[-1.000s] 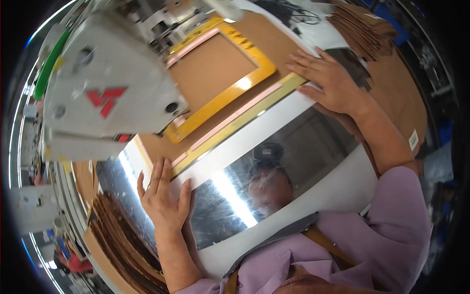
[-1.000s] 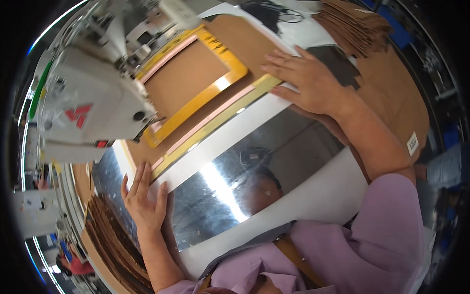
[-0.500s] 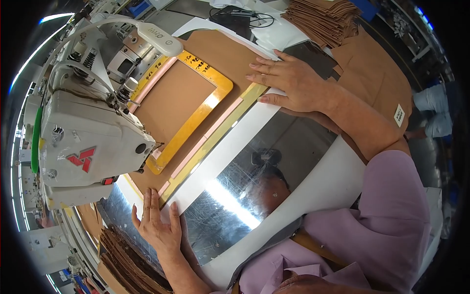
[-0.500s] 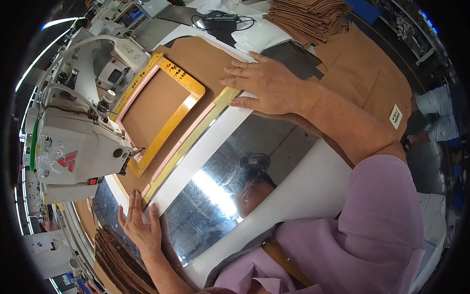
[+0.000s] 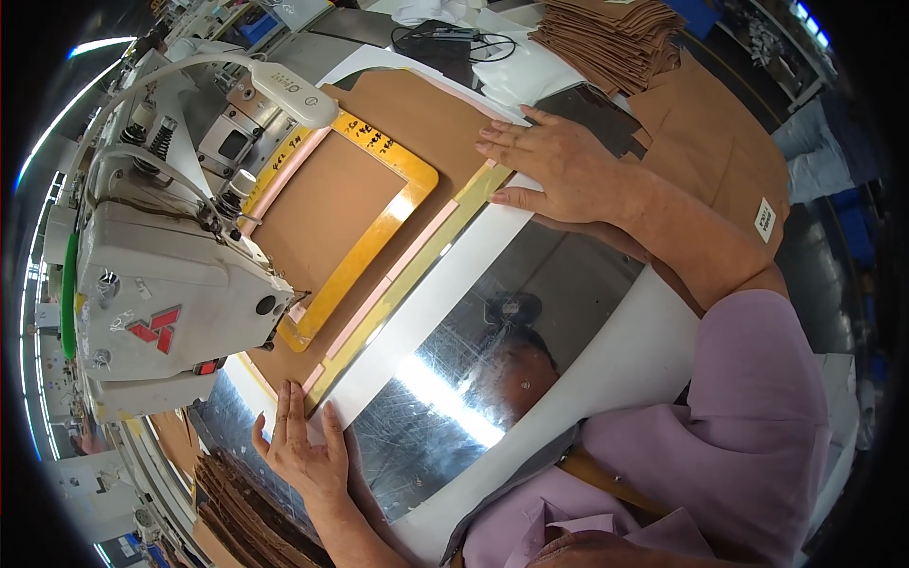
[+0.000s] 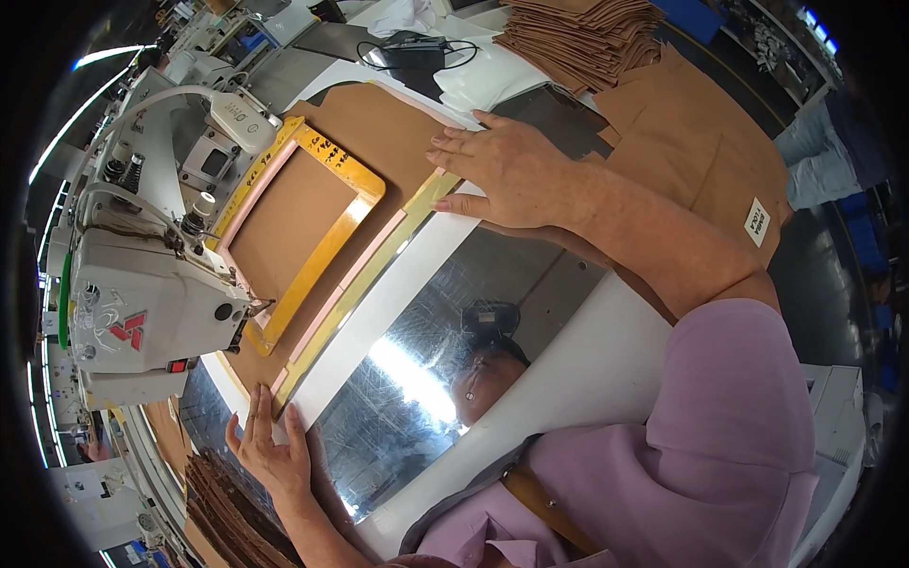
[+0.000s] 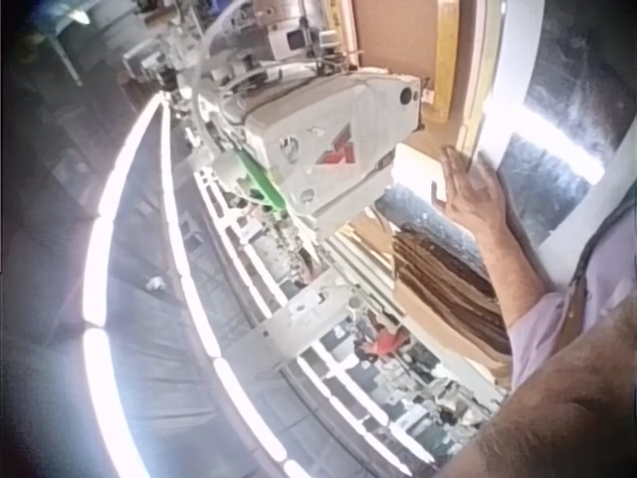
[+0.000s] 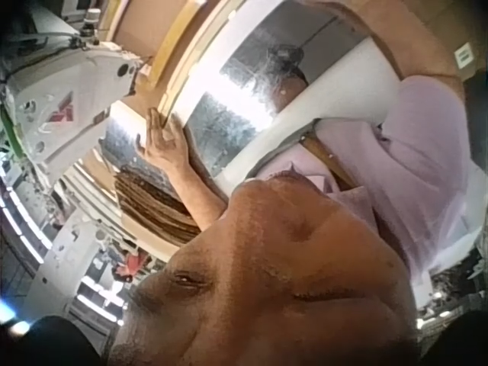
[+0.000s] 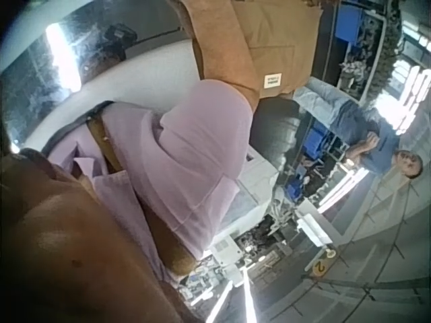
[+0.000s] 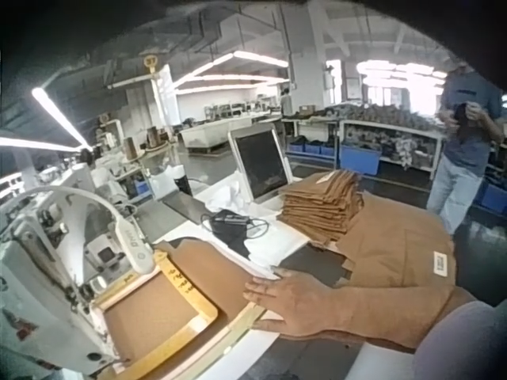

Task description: Sewing rectangular leather patches onto larger brown fabric panels using an automated sewing machine.

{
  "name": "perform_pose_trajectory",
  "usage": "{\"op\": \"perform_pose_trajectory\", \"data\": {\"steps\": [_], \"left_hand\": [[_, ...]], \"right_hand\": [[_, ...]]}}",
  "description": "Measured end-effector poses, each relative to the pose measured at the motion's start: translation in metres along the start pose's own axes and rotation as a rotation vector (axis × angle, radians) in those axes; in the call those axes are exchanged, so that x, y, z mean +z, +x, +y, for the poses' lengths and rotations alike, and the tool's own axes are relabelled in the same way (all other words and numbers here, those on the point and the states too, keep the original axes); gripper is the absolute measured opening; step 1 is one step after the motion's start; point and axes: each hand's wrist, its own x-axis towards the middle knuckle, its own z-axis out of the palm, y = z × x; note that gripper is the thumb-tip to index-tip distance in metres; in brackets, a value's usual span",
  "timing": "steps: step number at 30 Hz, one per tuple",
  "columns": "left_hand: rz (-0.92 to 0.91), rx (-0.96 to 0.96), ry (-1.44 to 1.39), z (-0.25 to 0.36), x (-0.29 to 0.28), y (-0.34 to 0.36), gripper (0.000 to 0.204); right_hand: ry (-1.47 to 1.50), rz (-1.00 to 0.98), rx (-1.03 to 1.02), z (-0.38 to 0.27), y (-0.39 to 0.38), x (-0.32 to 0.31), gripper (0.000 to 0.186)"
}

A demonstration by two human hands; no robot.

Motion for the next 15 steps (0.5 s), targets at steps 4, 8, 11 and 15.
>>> {"op": "perform_pose_trajectory", "data": {"steps": [4,8,11,15], "left_hand": [[0.017,0.007,-0.006,-0.002,0.003,0.001,0.042],[0.035,0.049,-0.031,0.006,0.002,0.009,0.042],[0.076,0.084,0.005,-0.009,0.009,-0.001,0.039],[0.184,0.115,0.086,0.008,-0.015,-0.001,0.033]], "right_hand": [[-0.026,-0.001,0.0,0.001,0.001,0.001,0.058],[-0.023,0.087,0.019,0.004,-0.009,-0.005,0.054],[0.045,0.032,-0.051,0.001,-0.003,0.001,0.055],[0.218,0.035,-0.034,-0.005,-0.001,0.016,0.059]]}}
